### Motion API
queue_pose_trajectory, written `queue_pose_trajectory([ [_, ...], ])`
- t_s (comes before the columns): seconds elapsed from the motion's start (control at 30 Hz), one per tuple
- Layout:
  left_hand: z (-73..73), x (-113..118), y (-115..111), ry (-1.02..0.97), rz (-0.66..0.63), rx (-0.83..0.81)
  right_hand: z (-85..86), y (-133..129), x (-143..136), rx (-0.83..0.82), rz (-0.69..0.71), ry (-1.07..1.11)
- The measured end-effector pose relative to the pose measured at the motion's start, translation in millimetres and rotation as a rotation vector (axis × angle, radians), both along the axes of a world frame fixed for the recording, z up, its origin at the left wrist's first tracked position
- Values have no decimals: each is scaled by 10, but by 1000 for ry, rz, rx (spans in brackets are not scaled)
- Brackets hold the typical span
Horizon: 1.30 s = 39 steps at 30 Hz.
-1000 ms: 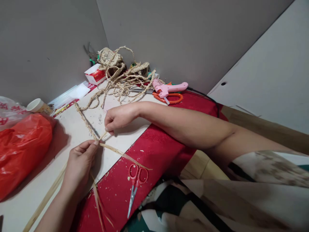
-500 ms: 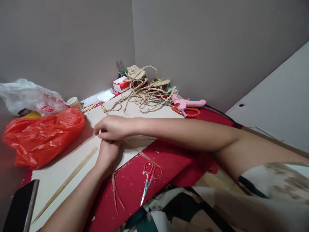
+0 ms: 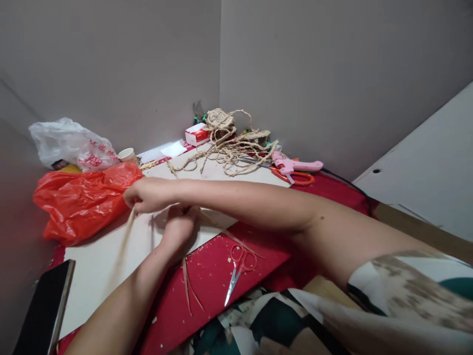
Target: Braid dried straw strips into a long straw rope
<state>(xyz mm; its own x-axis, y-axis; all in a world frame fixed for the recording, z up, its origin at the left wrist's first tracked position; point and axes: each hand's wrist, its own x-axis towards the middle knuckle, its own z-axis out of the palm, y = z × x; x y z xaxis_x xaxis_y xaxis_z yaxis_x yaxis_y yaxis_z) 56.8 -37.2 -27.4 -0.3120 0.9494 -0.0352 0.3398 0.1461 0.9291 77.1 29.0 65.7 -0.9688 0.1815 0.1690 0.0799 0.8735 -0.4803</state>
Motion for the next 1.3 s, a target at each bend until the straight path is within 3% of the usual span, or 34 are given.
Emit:
queue_pose_trajectory([
  [0.1,21,24,-8,-40,-34,9,114,213,306,-381,-74,235],
  [0.2,31,38,-14,-124,-25,34,85,311,694,-739,-183,329],
  [0.33,5,40,-13,-228,-4,39,-164,291,1046,-1105,-220,199],
  [0.47,16,37,-43,-251,40,26,-447,281,1203,-1308,-179,90],
  [0.57,52,36,-71,-253,56,0,-548,291,1259,-1326,-109,38],
  [0.7,98,45,-82,-271,56,-29,-592,278,1270,-1225,-60,-9],
  [0.9,175,103,-90,-342,171,-75,-631,269,1274,-978,-150,-23],
  [1.1,194,148,-96,-239,201,-36,-638,250,1282,-829,-122,9],
  [1.3,172,144,-116,5,157,8,-713,172,1242,-847,-26,54],
])
